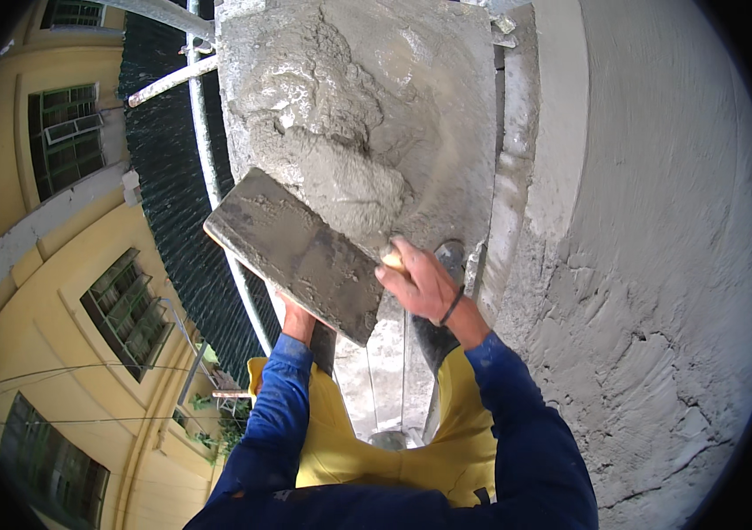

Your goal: The person scoops wet cement from a pile on a scaffold plank using a trowel and applies it to a vertical wall. They repeatedly smooth and level the surface with a large rectangular float, working on different sections of the wall while standing on the scaffolding.

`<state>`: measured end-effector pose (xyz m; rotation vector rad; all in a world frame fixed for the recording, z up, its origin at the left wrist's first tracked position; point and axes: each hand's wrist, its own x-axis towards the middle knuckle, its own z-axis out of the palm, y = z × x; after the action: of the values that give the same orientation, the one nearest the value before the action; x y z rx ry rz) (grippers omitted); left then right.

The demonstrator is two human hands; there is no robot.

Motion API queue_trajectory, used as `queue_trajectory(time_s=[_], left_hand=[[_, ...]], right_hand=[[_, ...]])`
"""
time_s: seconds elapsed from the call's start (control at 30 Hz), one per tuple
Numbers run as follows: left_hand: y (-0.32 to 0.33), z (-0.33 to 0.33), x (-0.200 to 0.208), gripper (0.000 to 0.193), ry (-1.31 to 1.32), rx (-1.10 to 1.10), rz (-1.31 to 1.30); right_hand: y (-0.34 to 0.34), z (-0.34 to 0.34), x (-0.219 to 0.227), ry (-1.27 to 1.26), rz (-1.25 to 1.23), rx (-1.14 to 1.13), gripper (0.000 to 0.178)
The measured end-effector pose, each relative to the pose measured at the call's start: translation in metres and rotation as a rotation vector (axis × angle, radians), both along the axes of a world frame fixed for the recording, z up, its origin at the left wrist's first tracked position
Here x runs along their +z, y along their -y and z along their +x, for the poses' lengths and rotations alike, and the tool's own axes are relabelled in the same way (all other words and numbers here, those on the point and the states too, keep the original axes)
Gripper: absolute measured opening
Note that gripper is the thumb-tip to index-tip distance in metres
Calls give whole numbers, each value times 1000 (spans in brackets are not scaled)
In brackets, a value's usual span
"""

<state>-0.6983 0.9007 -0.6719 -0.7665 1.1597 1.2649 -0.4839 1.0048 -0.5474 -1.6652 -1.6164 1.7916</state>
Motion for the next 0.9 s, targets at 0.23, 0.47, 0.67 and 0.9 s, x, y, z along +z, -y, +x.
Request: queue_trajectory(time_s=[0.23,0.47,0.67,0.9], left_hand=[[-6,34,-13,56,272,-157,-10],[19,10,-19,56,267,-267,13],[46,-28,-25,56,236,-372,29],[85,-76,-1,56,168,-475,3]], right_hand=[[71,-58,80,468,-1,128,32],[84,-11,189,23,-264,93,25],[94,72,-22,-102,-334,-701,18],[154,37,-270,316,-353,-939,21]])
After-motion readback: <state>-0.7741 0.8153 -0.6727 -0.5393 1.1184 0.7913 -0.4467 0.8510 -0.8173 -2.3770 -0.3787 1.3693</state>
